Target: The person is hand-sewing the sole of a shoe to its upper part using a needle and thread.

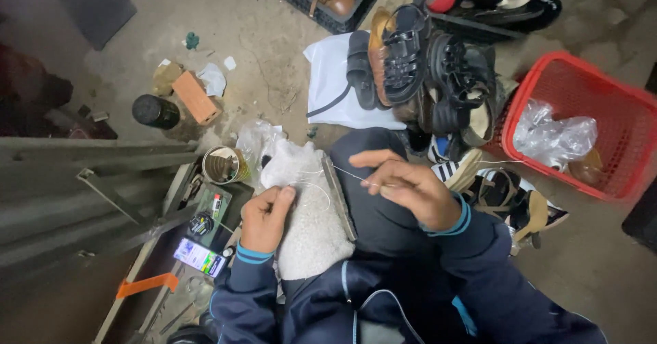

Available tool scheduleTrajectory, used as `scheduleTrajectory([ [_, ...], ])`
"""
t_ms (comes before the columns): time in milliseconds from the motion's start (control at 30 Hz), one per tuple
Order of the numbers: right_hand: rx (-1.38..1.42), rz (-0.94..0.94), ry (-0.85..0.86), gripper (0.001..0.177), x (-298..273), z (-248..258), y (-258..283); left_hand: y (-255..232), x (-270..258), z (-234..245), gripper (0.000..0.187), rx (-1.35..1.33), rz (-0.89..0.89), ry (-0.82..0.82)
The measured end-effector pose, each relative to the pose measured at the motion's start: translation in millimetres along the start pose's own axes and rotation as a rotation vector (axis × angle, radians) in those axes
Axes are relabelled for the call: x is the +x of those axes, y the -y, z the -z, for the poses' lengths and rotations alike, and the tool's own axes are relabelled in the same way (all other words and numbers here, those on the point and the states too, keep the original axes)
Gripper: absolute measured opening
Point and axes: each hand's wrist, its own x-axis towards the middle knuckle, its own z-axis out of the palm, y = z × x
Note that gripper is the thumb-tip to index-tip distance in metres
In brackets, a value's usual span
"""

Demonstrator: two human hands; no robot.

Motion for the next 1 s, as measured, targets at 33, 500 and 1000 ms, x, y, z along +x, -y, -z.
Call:
scheduleTrajectory([
  [33, -0.005, 0.001, -0.005, 0.017, -0.1, -1.4, -4.9, 0.5, -0.3, -4.9, 0.052, -0.003, -0.003, 0.006],
  [500, -1.147, -0.061, -0.147, 0.041, 6.0, -46.2, -60.3, -45.9, -6.3, -42.7, 0.013, -0.119, 0.000, 0.012],
  [1000, -1.167, -0.039, -0.258, 0.037, -4.7, -29.4, -79.3, -25.1, 11.0, -62.4, 0.021, 0.648, -0.208, -0.136],
])
